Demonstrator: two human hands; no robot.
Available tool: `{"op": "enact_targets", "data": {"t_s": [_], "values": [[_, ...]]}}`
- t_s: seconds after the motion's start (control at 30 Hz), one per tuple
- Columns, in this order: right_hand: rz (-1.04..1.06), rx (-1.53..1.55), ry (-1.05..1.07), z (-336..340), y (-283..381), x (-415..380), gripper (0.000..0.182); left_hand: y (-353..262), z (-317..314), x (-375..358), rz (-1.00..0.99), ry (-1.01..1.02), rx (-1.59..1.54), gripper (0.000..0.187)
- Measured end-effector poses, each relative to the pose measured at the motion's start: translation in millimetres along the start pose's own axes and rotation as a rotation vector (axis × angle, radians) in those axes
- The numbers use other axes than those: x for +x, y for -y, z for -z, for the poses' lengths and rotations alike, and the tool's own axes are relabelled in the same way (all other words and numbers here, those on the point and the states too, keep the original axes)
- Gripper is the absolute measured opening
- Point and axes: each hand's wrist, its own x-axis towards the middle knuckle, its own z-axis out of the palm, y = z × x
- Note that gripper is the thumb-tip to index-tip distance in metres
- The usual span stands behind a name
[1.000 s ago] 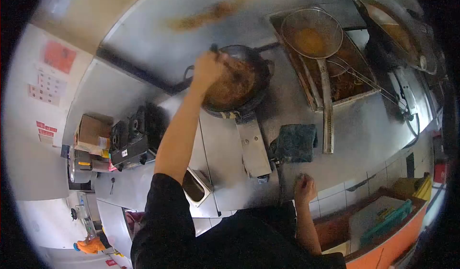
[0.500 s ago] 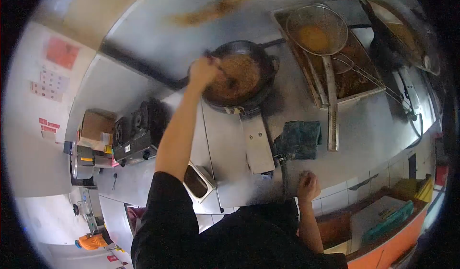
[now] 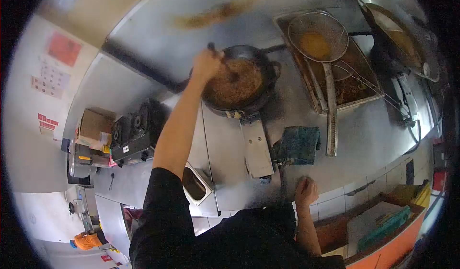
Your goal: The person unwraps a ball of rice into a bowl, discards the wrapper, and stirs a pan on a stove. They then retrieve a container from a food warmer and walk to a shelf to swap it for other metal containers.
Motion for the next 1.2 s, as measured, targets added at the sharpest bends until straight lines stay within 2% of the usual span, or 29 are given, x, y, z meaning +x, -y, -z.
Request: {"op": "enact_targets", "data": {"t_s": [0.07,0.17,0.23,0.3,0.33,0.43,0.47,0.57,0.6,0.63,0.77,0.8,0.87,0.9,1.0,1.1,1.13,1.2], "values": [[0.021,0.02,-0.018,6.7,11.5,6.9,0.009,-5.0,6.5,1.2,-0.084,-0.058,-0.038,0.038],[0.048,0.013,-0.002,5.5,6.7,6.6,0.01,10.0,-30.5,6.7,-0.12,-0.175,0.201,0.039],[0.037,-0.026,-0.01,2.5,6.4,4.5,0.01,15.3,-47.4,21.2,-0.092,-0.182,0.271,0.038],[0.025,-0.033,-0.014,4.4,2.8,1.9,0.011,-14.3,-11.4,12.8,-0.03,-0.083,0.16,0.039],[0.028,-0.007,-0.013,3.8,2.7,2.5,0.011,-14.8,-5.6,18.3,-0.035,-0.042,-0.033,0.04],[0.059,0.037,-0.031,0.7,0.7,0.5,0.011,1.8,-34.6,37.0,0.005,-0.035,-0.019,0.042],[0.073,0.045,-0.046,-0.3,0.3,1.0,0.011,-10.8,-42.9,22.7,0.008,-0.113,0.218,0.041],[-0.009,0.043,0.001,0.2,0.6,-0.5,0.011,-16.9,-32.6,22.0,-0.076,-0.109,0.214,0.043],[0.018,0.023,-0.007,2.1,-1.3,-1.1,0.01,-14.3,-24.2,23.5,-0.004,-0.061,0.051,0.043],[0.045,0.006,-0.016,2.2,-0.7,0.9,0.009,-18.7,-10.7,17.3,-0.003,-0.092,0.049,0.042],[0.073,0.006,-0.038,4.9,5.3,4.8,0.01,-48.4,41.9,-55.8,-0.052,-0.187,0.065,0.035],[0.035,0.014,-0.016,4.3,5.0,3.5,0.01,-52.4,46.5,-80.7,-0.08,-0.2,0.074,0.032],[-0.042,0.03,0.026,2.0,2.5,-0.5,0.011,-44.4,37.7,-129.0,-0.181,-0.268,-0.143,0.017],[-0.042,0.039,0.032,2.2,1.1,-0.9,0.011,-36.0,29.2,-154.6,-0.232,-0.254,-0.109,0.014],[-0.013,0.044,0.027,3.3,2.2,0.9,0.012,-21.8,20.8,-210.7,-0.41,-0.149,-0.019,0.023],[0.06,0.013,-0.029,3.5,6.7,3.9,0.01,-13.8,23.9,-235.3,-0.443,-0.322,-0.066,0.03],[0.082,0.009,-0.047,-2.8,1.4,2.3,0.01,-18.2,28.8,-241.8,-0.414,-0.268,-0.085,0.034],[0.078,0.012,-0.019,2.1,1.4,0.4,0.012,-4.5,21.9,-246.1,-0.403,-0.292,-0.104,0.039]]}}
